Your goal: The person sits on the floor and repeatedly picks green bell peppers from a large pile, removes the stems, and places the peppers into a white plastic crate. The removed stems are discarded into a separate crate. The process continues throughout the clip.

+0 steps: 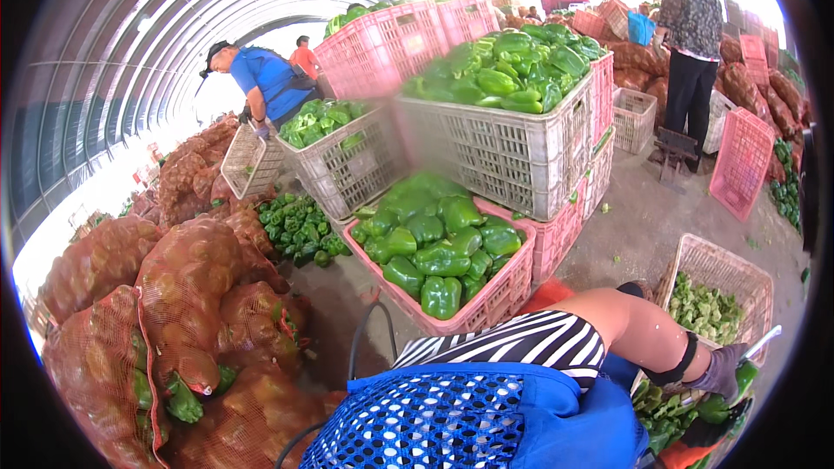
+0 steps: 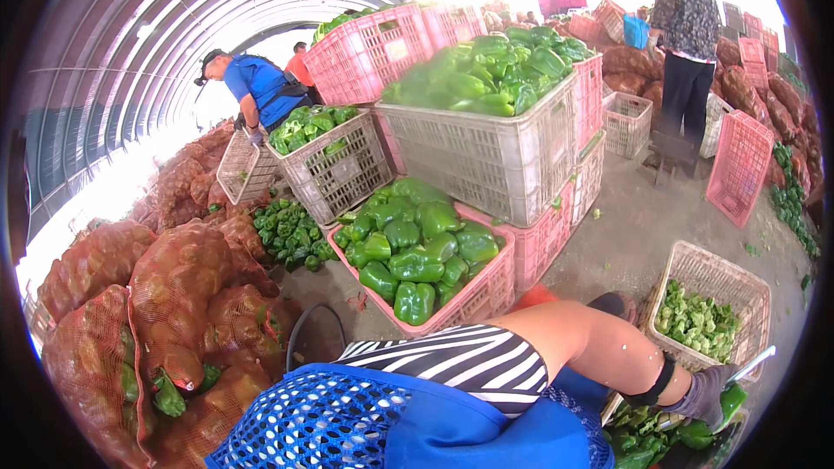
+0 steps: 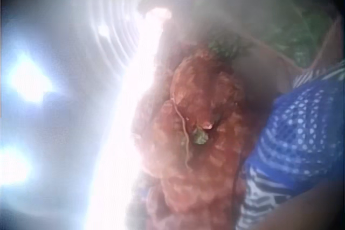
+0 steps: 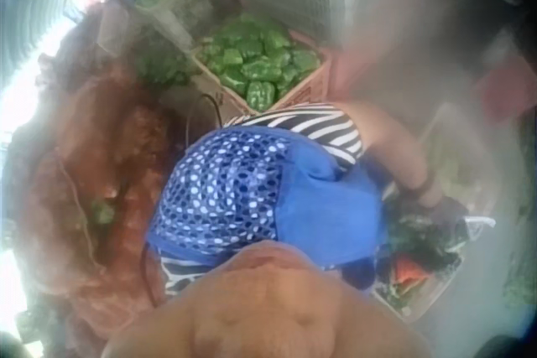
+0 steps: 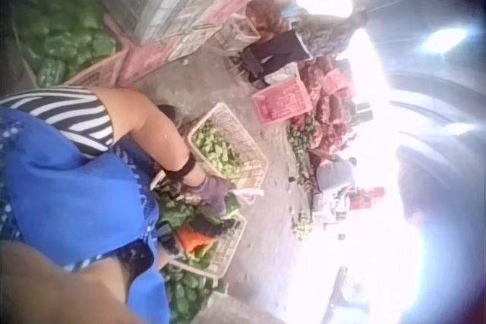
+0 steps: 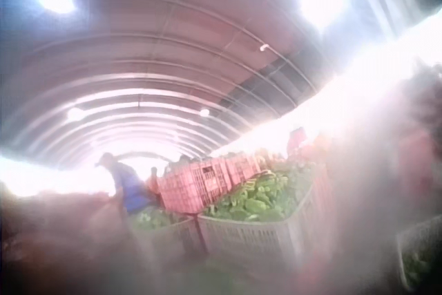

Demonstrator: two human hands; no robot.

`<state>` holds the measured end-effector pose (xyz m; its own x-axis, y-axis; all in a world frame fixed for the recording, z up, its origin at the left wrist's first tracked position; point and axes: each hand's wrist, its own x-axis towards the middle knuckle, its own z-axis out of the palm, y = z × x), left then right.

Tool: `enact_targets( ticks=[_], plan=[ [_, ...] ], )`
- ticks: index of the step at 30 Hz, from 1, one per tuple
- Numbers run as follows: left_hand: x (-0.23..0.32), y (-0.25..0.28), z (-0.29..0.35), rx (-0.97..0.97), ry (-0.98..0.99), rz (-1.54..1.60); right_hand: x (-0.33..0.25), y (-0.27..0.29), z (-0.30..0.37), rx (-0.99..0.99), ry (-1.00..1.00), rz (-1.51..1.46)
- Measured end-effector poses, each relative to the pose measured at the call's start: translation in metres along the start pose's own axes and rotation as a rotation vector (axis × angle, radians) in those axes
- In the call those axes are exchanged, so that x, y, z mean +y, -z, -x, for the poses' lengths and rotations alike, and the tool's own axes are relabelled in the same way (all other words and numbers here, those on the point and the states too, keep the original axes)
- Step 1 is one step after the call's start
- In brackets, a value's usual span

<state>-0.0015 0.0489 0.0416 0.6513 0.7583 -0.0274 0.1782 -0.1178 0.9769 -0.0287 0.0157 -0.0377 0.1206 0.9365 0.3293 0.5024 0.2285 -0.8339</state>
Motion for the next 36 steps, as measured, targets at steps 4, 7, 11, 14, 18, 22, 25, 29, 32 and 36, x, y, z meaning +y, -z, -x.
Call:
enact_targets(
  ticks=[4,7,11,14,18,22,25,29,32,36],
  plan=[
    [0.011,0.006,0.010,0.018,-0.019,0.042,0.007,0.001,-0.001,-0.012,-0.004,0.021],
    [0.015,0.010,0.014,0.030,-0.042,0.089,0.015,0.008,-0.005,-0.009,-0.016,0.050],
    [0.020,0.018,0.021,0.029,-0.070,0.163,0.019,0.017,-0.006,-0.008,-0.035,0.082],
    [0.026,0.023,0.025,0.025,-0.089,0.209,0.025,0.021,-0.007,0.003,-0.053,0.096],
    [0.033,0.027,0.025,0.005,-0.109,0.278,0.041,0.031,-0.013,0.013,-0.066,0.112],
    [0.036,0.027,0.026,-0.012,-0.129,0.343,0.034,0.040,-0.013,0.026,-0.079,0.123],
    [0.037,0.025,0.028,-0.034,-0.140,0.393,0.014,0.046,0.003,0.043,-0.091,0.125],
    [0.042,0.024,0.025,-0.083,-0.160,0.470,0.004,0.045,0.047,0.063,-0.079,0.110],
    [0.046,0.018,0.019,-0.139,-0.166,0.545,0.024,0.078,0.026,0.071,-0.015,0.003],
    [0.051,0.009,0.022,-0.218,-0.165,0.645,0.062,0.126,0.050,0.140,-0.012,-0.064]
  ],
)
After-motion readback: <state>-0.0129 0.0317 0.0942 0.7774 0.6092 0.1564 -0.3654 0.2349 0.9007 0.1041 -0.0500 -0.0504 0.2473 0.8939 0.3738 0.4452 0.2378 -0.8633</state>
